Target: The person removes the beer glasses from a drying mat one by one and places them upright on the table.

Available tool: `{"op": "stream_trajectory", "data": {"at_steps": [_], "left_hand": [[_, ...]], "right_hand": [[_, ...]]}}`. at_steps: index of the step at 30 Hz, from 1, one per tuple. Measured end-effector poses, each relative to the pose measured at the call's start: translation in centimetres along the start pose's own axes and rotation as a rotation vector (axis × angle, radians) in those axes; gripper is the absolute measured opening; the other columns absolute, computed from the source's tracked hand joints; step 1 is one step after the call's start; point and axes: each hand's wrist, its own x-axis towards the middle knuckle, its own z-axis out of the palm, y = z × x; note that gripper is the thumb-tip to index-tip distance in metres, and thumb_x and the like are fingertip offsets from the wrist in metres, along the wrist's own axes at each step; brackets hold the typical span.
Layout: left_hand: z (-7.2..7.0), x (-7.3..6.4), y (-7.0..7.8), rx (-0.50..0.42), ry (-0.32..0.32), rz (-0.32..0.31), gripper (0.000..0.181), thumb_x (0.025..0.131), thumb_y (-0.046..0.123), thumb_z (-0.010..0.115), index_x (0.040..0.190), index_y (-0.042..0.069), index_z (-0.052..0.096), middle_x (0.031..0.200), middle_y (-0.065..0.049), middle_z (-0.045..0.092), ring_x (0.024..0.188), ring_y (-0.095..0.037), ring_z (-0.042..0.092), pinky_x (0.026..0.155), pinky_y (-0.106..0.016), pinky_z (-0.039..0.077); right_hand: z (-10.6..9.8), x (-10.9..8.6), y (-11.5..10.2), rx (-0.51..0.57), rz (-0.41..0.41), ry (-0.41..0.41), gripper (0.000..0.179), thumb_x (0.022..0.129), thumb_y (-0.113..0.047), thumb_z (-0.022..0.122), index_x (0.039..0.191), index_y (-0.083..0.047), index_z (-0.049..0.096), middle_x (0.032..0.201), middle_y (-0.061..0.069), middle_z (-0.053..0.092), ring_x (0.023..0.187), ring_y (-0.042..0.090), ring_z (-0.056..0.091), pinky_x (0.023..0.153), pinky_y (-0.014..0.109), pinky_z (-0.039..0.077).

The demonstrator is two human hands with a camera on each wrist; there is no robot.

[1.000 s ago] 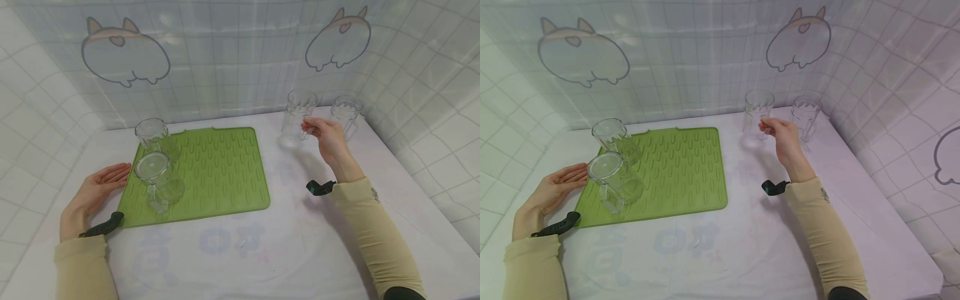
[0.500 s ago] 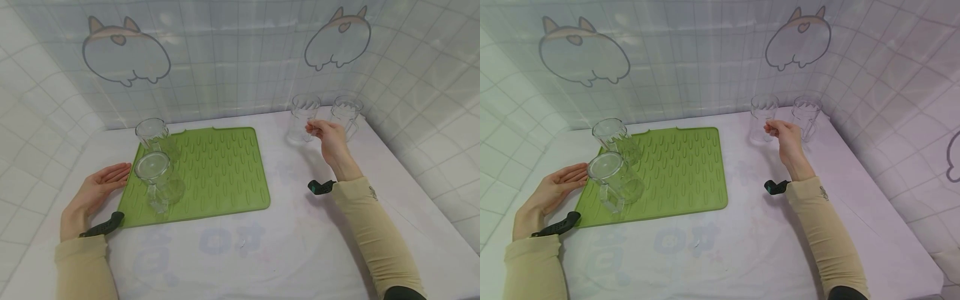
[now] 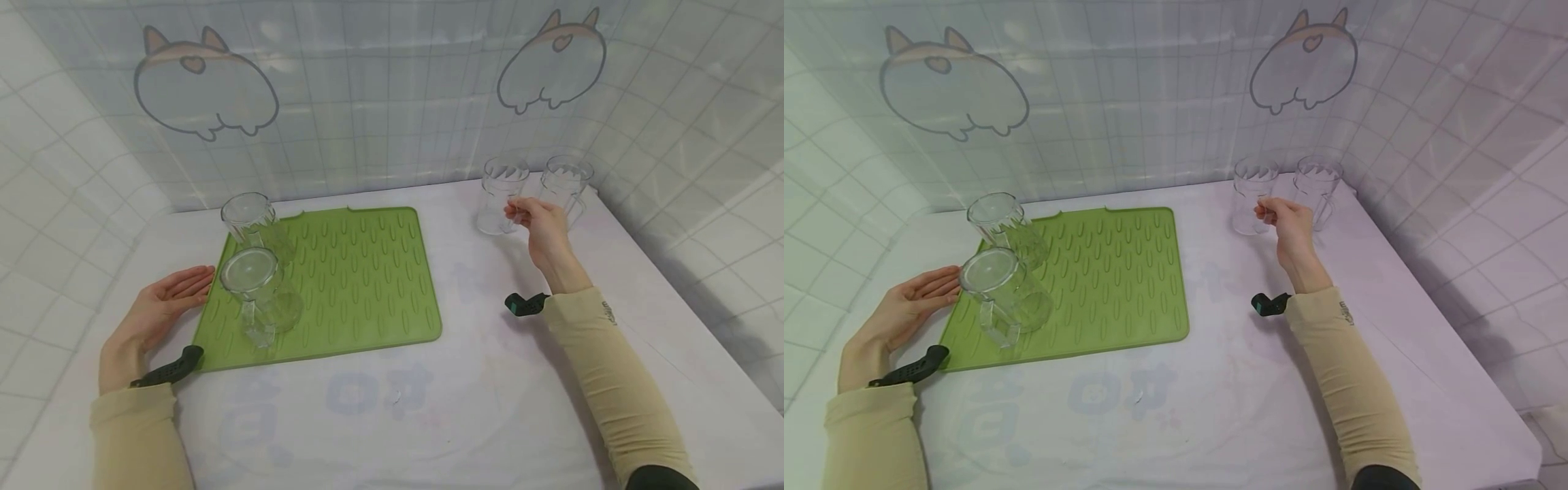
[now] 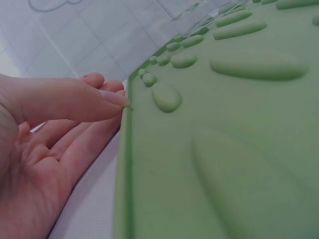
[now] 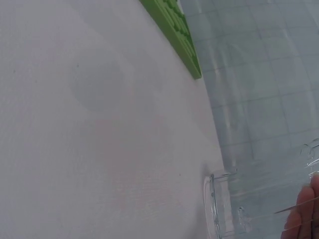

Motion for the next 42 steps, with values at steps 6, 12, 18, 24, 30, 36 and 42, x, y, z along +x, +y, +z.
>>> {"op": "stream_trajectory", "data": {"at_steps": [6,12,18,24,30,36,42], "left_hand": [[-0.1,0.1,0.2,0.027,0.011,-0.019,0.063,0.089,-0.015,0.049,0.145,-0.007,0.021,0.141,-0.005,0.047,0.124,-0.011,0.047,0.092,-0.025,0.049],[-0.1,0.1,0.4,0.014,0.025,-0.040,0.064,0.089,-0.014,0.051,0.145,-0.006,0.021,0.143,-0.007,0.044,0.124,-0.011,0.048,0.092,-0.025,0.049],[-0.3,0.6,0.7,-0.001,0.024,-0.048,0.063,0.089,-0.015,0.049,0.145,-0.006,0.022,0.142,-0.007,0.045,0.123,-0.011,0.049,0.091,-0.025,0.050],[-0.5,0.9,1.1,-0.028,0.030,-0.065,0.063,0.089,-0.017,0.048,0.145,-0.007,0.021,0.139,-0.005,0.050,0.122,-0.010,0.051,0.090,-0.025,0.052],[-0.5,1.0,1.4,-0.016,0.036,-0.070,0.063,0.089,-0.016,0.050,0.145,-0.007,0.021,0.140,-0.006,0.048,0.122,-0.010,0.051,0.090,-0.024,0.052],[-0.2,1.0,1.6,0.001,0.052,-0.074,0.064,0.088,-0.014,0.052,0.145,-0.006,0.022,0.144,-0.010,0.042,0.122,-0.009,0.051,0.090,-0.024,0.051],[-0.2,1.0,1.5,0.007,0.054,-0.076,0.064,0.088,-0.014,0.053,0.145,-0.005,0.024,0.144,-0.009,0.042,0.122,-0.009,0.051,0.090,-0.024,0.051]], "right_hand": [[-0.3,0.4,0.0,0.032,0.008,0.023,0.015,0.090,-0.010,0.062,0.094,0.001,0.072,0.081,0.008,0.068,0.081,0.021,0.059,0.075,0.025,0.046],[-0.6,0.6,0.1,0.053,0.010,0.027,0.014,0.089,-0.008,0.063,0.093,0.002,0.072,0.079,0.009,0.068,0.079,0.021,0.059,0.070,0.024,0.047],[-0.6,1.0,-0.1,0.059,0.020,0.052,0.016,0.090,-0.007,0.062,0.096,0.005,0.070,0.078,0.009,0.068,0.078,0.019,0.061,0.069,0.024,0.049],[-0.4,1.4,-0.4,0.049,0.015,0.076,0.019,0.090,-0.008,0.061,0.099,0.007,0.069,0.078,0.008,0.068,0.077,0.019,0.060,0.071,0.024,0.049],[-0.5,1.7,-0.6,0.086,0.011,0.110,0.013,0.088,-0.006,0.064,0.091,0.004,0.071,0.076,0.009,0.068,0.074,0.020,0.059,0.067,0.024,0.049],[-0.7,1.8,-0.6,0.097,-0.005,0.126,0.013,0.088,-0.005,0.063,0.090,0.005,0.071,0.073,0.009,0.068,0.069,0.020,0.059,0.065,0.023,0.049],[-0.7,1.7,-0.7,0.095,0.000,0.138,0.015,0.088,-0.005,0.063,0.093,0.007,0.070,0.073,0.008,0.067,0.067,0.020,0.058,0.067,0.024,0.048]]}}
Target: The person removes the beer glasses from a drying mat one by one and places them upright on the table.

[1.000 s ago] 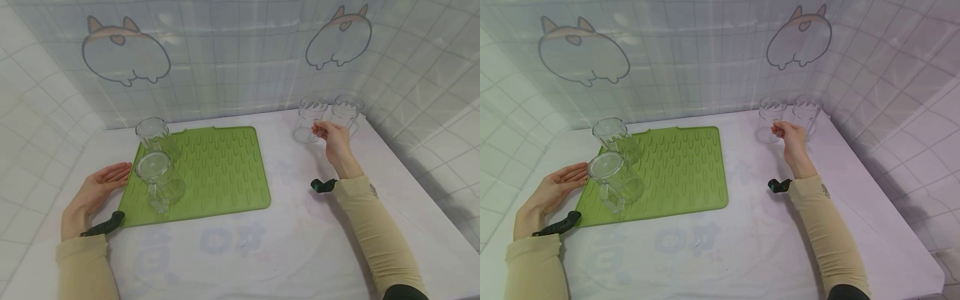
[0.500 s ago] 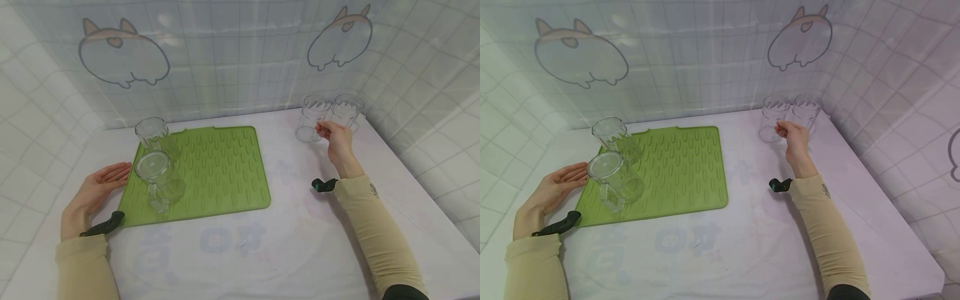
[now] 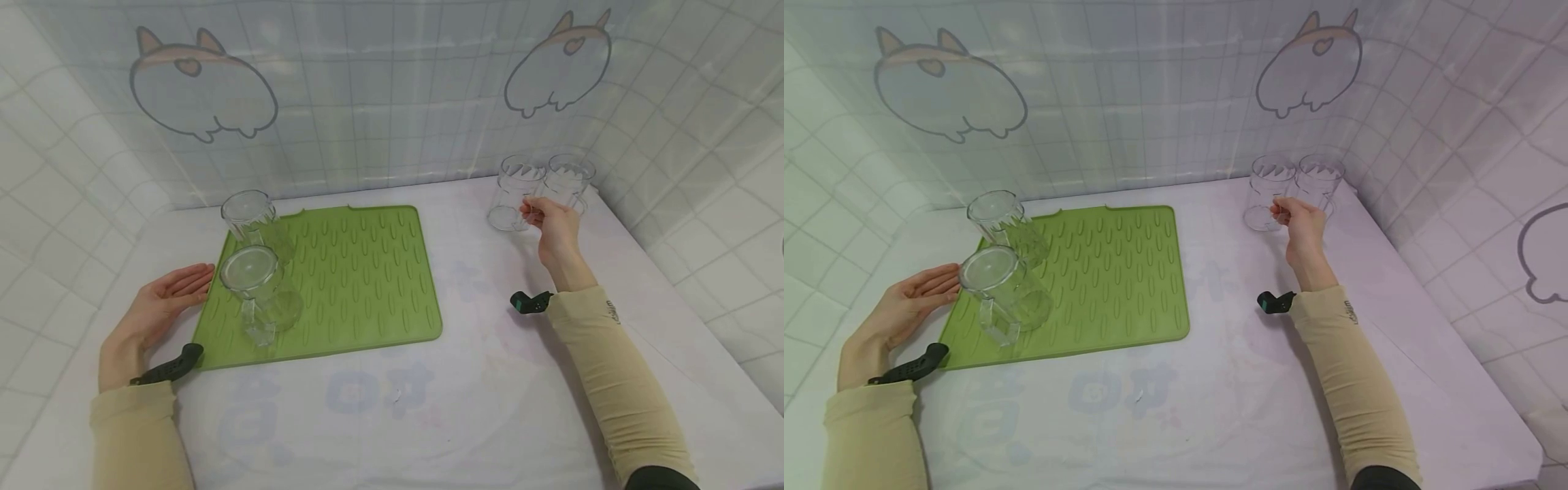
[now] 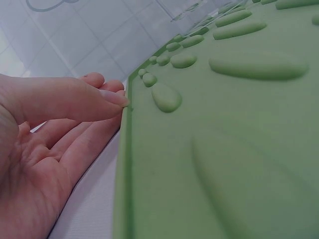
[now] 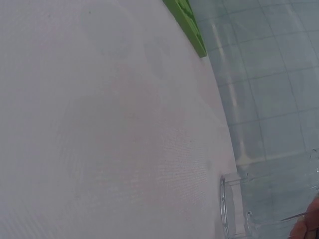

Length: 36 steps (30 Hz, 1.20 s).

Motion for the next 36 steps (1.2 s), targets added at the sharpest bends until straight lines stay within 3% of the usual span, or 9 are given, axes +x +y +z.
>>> {"op": "stream_trajectory", "data": {"at_steps": [11,36], "left_hand": [[-0.14,0.03,-0.26,-0.014,-0.023,0.028,0.062,0.089,-0.017,0.049,0.144,-0.007,0.023,0.141,-0.007,0.047,0.123,-0.011,0.050,0.091,-0.025,0.051],[-0.05,-0.23,-0.66,0.007,-0.009,0.030,0.064,0.089,-0.014,0.052,0.145,-0.007,0.022,0.144,-0.010,0.042,0.121,-0.009,0.051,0.090,-0.024,0.051]], "right_hand": [[-0.16,0.15,0.17,-0.013,-0.003,0.052,0.019,0.088,-0.006,0.062,0.098,0.009,0.068,0.074,0.007,0.068,0.068,0.019,0.060,0.066,0.023,0.048],[-0.26,0.13,0.91,0.036,-0.032,0.046,0.012,0.086,-0.004,0.063,0.084,0.006,0.069,0.070,0.008,0.067,0.063,0.020,0.056,0.064,0.025,0.046]]}}
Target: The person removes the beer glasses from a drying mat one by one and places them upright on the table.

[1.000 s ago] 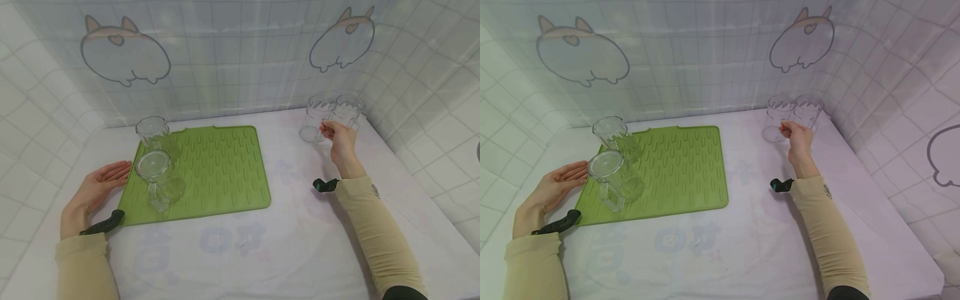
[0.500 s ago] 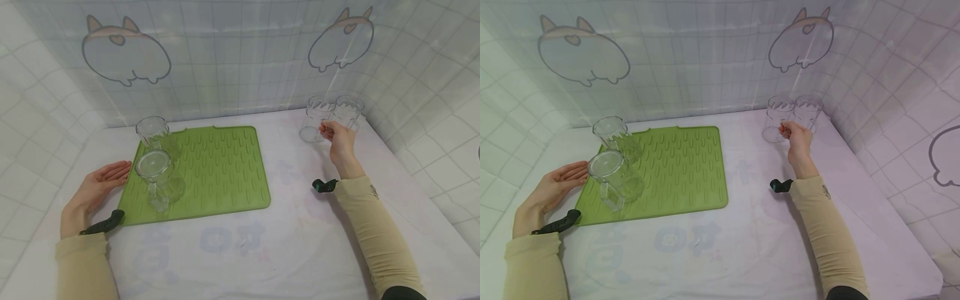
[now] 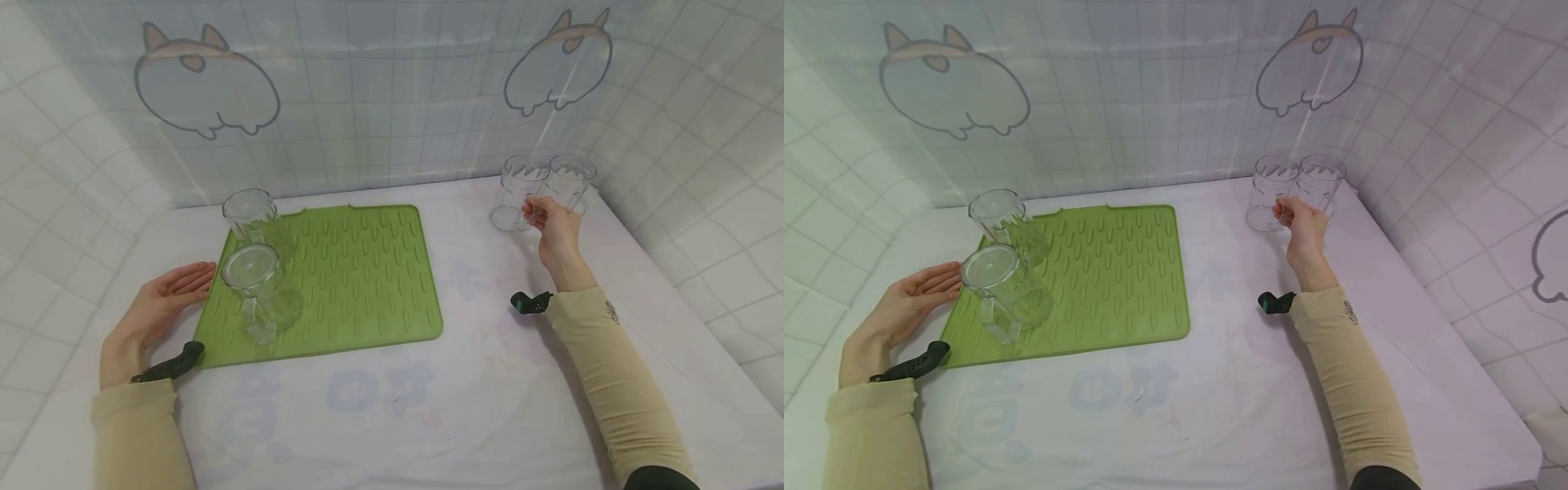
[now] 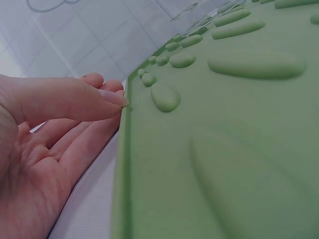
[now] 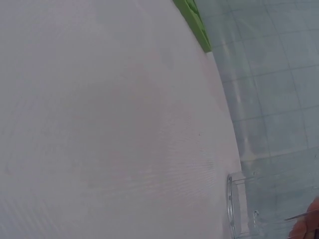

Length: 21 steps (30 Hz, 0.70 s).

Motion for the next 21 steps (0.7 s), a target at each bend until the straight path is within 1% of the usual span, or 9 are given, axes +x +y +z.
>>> {"op": "stream_trajectory", "data": {"at_steps": [7,12,17,19,21], "left_hand": [[-0.10,0.07,-0.12,0.010,-0.010,0.005,0.064,0.089,-0.013,0.052,0.145,-0.007,0.022,0.143,-0.008,0.043,0.122,-0.009,0.050,0.090,-0.024,0.051],[-0.14,0.10,-0.09,0.009,-0.015,0.013,0.064,0.088,-0.013,0.053,0.144,-0.007,0.022,0.142,-0.006,0.046,0.123,-0.010,0.050,0.090,-0.024,0.051],[-0.31,0.23,-0.27,-0.001,-0.024,0.028,0.064,0.088,-0.014,0.052,0.144,-0.008,0.022,0.142,-0.007,0.046,0.123,-0.010,0.050,0.090,-0.024,0.051],[-0.35,0.26,-0.34,-0.007,-0.028,0.033,0.063,0.088,-0.015,0.052,0.144,-0.009,0.022,0.142,-0.008,0.046,0.123,-0.011,0.050,0.090,-0.024,0.051],[-0.36,0.27,-0.37,-0.010,-0.026,0.035,0.063,0.088,-0.015,0.051,0.144,-0.009,0.022,0.141,-0.008,0.046,0.123,-0.011,0.050,0.090,-0.025,0.051]], "right_hand": [[0.09,-0.08,0.09,0.046,-0.019,0.019,0.011,0.085,-0.003,0.064,0.079,0.005,0.067,0.070,0.008,0.065,0.063,0.019,0.054,0.066,0.025,0.047],[0.13,-0.17,0.18,0.026,-0.024,0.040,0.010,0.084,-0.004,0.064,0.079,0.004,0.067,0.071,0.007,0.066,0.064,0.018,0.055,0.071,0.025,0.046],[0.21,-0.36,-0.09,0.010,-0.041,0.111,0.007,0.085,-0.004,0.064,0.080,0.001,0.067,0.072,0.004,0.061,0.069,0.017,0.053,0.073,0.025,0.045],[0.32,-0.46,-0.28,0.019,-0.064,0.141,0.006,0.084,-0.003,0.065,0.081,0.002,0.068,0.074,0.004,0.059,0.070,0.017,0.052,0.073,0.024,0.046],[0.45,-0.55,-0.48,0.024,-0.089,0.164,0.006,0.084,-0.001,0.065,0.083,0.003,0.068,0.078,0.005,0.059,0.071,0.016,0.053,0.074,0.023,0.047]]}}
